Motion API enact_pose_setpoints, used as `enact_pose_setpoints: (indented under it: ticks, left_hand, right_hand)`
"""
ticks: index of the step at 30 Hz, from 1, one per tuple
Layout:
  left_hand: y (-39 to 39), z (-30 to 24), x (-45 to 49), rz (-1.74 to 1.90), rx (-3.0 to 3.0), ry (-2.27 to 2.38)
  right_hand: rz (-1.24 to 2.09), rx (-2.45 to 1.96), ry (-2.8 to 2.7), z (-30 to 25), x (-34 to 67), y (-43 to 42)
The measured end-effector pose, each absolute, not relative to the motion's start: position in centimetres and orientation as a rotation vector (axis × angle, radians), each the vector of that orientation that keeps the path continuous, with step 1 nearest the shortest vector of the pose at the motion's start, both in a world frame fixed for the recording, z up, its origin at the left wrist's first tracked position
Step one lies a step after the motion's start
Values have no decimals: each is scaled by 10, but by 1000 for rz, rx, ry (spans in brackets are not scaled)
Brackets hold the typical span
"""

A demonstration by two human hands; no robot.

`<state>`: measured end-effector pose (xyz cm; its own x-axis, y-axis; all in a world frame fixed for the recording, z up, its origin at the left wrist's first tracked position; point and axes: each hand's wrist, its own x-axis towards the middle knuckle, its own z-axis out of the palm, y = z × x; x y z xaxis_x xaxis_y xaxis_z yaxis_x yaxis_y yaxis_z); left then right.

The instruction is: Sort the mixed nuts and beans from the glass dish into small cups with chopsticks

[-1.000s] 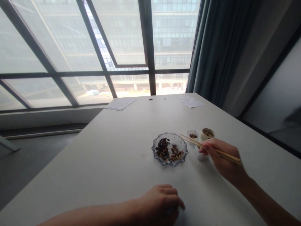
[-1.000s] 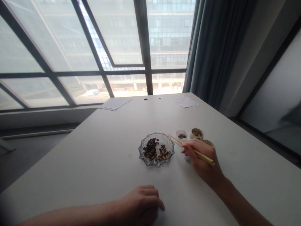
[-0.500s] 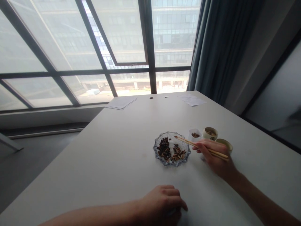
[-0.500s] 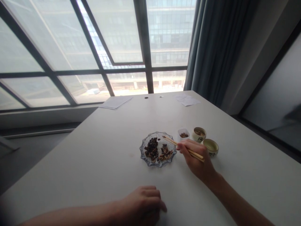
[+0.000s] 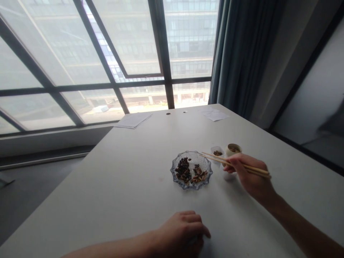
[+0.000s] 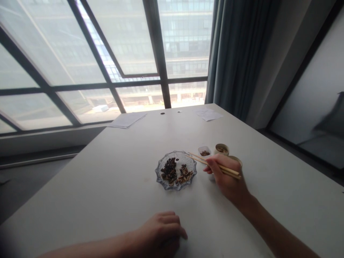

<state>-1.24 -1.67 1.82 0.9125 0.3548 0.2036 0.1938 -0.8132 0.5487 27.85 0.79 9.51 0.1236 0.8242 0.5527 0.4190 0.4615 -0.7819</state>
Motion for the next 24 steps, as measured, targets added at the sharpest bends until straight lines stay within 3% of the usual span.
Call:
enact_pose_setpoints:
  ticks: [8,24]
  left_hand:
    - [-18,14,-15,384,2542,407]
    - [-16,13,-13,408,2545,404]
  right_hand:
    - [685,-1164,-1485,71,236,31]
    - [549,-1164,-1511,68,235,32]
